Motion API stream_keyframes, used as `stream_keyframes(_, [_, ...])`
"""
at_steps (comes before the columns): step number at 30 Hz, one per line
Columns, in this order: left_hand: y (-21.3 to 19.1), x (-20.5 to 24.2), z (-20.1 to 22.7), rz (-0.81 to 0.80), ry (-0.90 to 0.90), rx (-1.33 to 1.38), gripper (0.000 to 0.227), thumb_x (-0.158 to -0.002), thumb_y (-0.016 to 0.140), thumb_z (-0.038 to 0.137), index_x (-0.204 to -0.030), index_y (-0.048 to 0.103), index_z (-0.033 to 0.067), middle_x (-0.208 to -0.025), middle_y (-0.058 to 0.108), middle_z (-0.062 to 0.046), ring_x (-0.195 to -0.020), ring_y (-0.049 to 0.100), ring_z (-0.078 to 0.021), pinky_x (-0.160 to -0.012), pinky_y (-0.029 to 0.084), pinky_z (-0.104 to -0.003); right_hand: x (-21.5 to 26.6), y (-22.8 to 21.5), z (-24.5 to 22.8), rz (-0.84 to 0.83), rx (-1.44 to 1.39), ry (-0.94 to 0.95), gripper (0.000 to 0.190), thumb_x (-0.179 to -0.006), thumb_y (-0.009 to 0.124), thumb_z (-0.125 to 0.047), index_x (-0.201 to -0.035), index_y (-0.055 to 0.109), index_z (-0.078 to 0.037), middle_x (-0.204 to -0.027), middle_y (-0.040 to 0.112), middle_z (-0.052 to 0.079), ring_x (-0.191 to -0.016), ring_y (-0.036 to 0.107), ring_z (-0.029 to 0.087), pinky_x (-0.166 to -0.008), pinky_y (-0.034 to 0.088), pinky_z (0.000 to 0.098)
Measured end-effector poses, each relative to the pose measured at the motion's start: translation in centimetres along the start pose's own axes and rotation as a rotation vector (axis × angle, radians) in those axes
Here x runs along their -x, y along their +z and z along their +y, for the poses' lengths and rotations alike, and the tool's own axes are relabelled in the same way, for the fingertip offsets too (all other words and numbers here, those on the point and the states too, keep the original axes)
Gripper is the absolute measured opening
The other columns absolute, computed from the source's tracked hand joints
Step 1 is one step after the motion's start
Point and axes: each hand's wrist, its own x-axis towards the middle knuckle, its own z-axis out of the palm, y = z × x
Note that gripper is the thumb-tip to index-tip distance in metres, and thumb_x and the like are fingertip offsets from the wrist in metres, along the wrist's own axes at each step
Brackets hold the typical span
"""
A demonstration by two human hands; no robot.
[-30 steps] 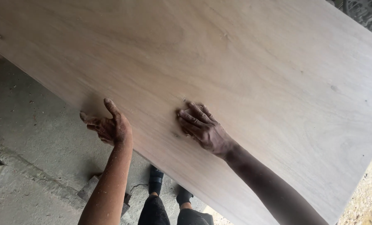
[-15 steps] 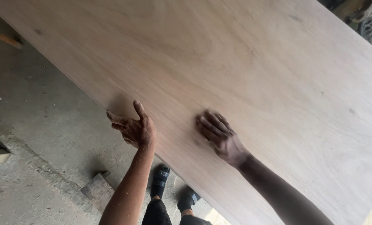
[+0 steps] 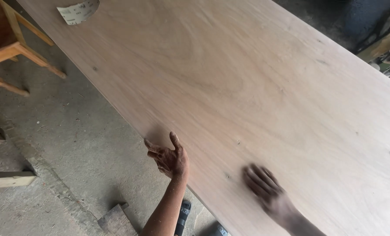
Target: Sanding the top and edges of a wooden table using sandpaper.
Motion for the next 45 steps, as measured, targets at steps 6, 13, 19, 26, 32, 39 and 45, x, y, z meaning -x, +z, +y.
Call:
stream_keyframes(6, [0.7,-0.1,-0.8,0.029,0.036,-0.017,0.104,-0.094,0.038,0.077,-0.160,0.004,0.0047,-0.134,0.042,-0.029,-0.109,0.063,-0.0375,-0.080,0.058,-0.051,-8.5,8.2,2.3,-0.117,-0.010,0.018,0.043,-0.119,0.024,-0.020,-0.160,0.037,-0.024,-0.174,0.027,-0.005,-0.166,0.020,0.013,-0.142,0.017,0.0364])
stream_keyframes(13, [0.8,-0.3,-0.6,0.024,0.034,0.014,0.103,-0.096,0.038,0.077,-0.161,0.001,0.0067,-0.132,0.042,-0.027,-0.109,0.062,-0.0361,-0.082,0.054,-0.053,3.0,-3.1,0.6,-0.095,-0.102,0.016,0.051,-0.096,0.057,-0.005,-0.145,0.051,-0.015,-0.159,0.043,0.002,-0.151,0.035,0.020,-0.123,0.029,0.0458])
stream_keyframes(19, [0.2,-0.1,0.0,0.008,0.011,0.003,0.107,-0.091,0.037,0.080,-0.161,0.001,0.0069,-0.130,0.042,-0.027,-0.106,0.061,-0.0368,-0.080,0.054,-0.052,-8.1,4.4,1.8,-0.080,-0.102,-0.049,0.057,-0.095,0.057,-0.005,-0.150,0.045,-0.013,-0.161,0.038,0.007,-0.151,0.034,0.023,-0.126,0.030,0.0457])
stream_keyframes(26, [0.1,0.2,-1.0,0.013,0.030,0.056,0.108,-0.091,0.035,0.081,-0.162,0.004,0.0059,-0.133,0.041,-0.028,-0.104,0.061,-0.0380,-0.080,0.054,-0.052,-2.5,-1.2,1.5,-0.234,-0.053,-0.012,0.049,-0.098,0.057,-0.014,-0.147,0.050,-0.014,-0.159,0.042,0.003,-0.150,0.033,0.021,-0.125,0.028,0.0407])
stream_keyframes(32, [0.2,0.2,-0.1,0.043,0.055,0.020,0.106,-0.096,0.036,0.081,-0.163,0.005,0.0059,-0.132,0.042,-0.027,-0.112,0.060,-0.0391,-0.085,0.052,-0.055,-0.2,-0.3,2.1,-0.241,0.046,-0.037,0.048,-0.098,0.055,-0.016,-0.146,0.051,-0.015,-0.159,0.042,0.005,-0.150,0.034,0.021,-0.126,0.027,0.0405])
stream_keyframes(39, [0.8,0.0,-1.4,0.039,0.051,-0.004,0.108,-0.093,0.034,0.082,-0.162,0.003,0.0048,-0.131,0.042,-0.027,-0.110,0.062,-0.0386,-0.079,0.057,-0.052,-9.0,4.7,2.2,-0.111,0.053,-0.102,0.046,-0.112,0.043,-0.024,-0.157,0.038,-0.019,-0.171,0.024,-0.001,-0.162,0.020,0.016,-0.138,0.018,0.0371])
stream_keyframes(45, [1.5,-1.0,-1.5,0.061,0.082,0.044,0.106,-0.096,0.037,0.080,-0.161,0.002,0.0046,-0.132,0.040,-0.029,-0.110,0.061,-0.0384,-0.077,0.057,-0.052,0.9,-2.9,1.4,-0.048,-0.030,-0.073,0.045,-0.101,0.060,-0.005,-0.145,0.054,-0.014,-0.153,0.053,0.006,-0.150,0.041,0.019,-0.128,0.035,0.0438])
